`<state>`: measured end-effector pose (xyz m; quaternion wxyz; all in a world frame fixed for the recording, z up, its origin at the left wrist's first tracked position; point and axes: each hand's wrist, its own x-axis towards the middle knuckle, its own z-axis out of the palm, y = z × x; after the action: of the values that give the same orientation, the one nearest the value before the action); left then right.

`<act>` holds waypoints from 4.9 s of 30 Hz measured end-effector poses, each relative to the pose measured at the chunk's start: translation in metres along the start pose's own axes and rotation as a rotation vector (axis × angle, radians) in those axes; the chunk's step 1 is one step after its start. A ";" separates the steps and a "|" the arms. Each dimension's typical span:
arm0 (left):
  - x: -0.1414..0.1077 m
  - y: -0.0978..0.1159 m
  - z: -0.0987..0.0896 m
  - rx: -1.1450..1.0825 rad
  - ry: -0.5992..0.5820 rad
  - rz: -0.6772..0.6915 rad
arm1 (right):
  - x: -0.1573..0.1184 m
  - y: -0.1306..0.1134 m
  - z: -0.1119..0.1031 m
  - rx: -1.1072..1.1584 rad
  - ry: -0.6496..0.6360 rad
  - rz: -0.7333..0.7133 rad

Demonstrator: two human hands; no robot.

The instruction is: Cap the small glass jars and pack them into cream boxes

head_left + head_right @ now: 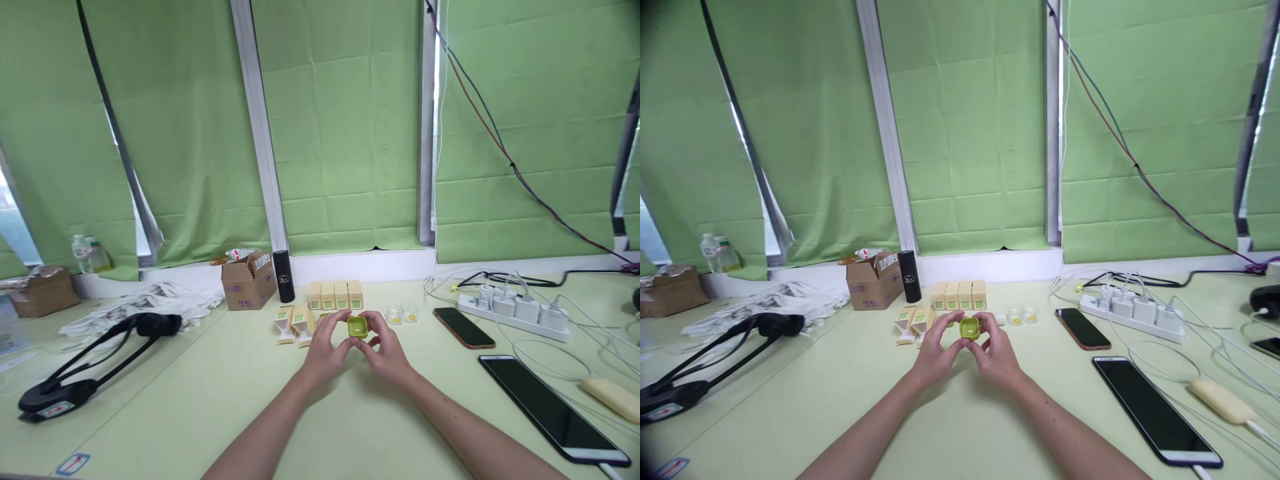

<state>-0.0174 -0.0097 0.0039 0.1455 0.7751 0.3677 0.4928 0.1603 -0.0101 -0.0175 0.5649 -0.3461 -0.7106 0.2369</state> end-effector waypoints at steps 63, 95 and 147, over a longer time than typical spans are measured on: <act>0.019 -0.030 -0.003 -0.670 0.128 -0.343 | 0.036 0.040 -0.006 -0.960 -0.147 -0.022; 0.017 -0.028 0.000 -0.814 0.168 -0.417 | 0.009 0.027 -0.002 -0.204 -0.191 0.157; 0.007 0.002 0.008 -0.406 0.039 -0.323 | 0.009 -0.009 -0.012 -0.532 0.100 -0.352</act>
<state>-0.0076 -0.0052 0.0056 0.3677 0.6518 0.3830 0.5416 0.1690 -0.0099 -0.0022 0.5211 -0.3647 -0.7679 -0.0758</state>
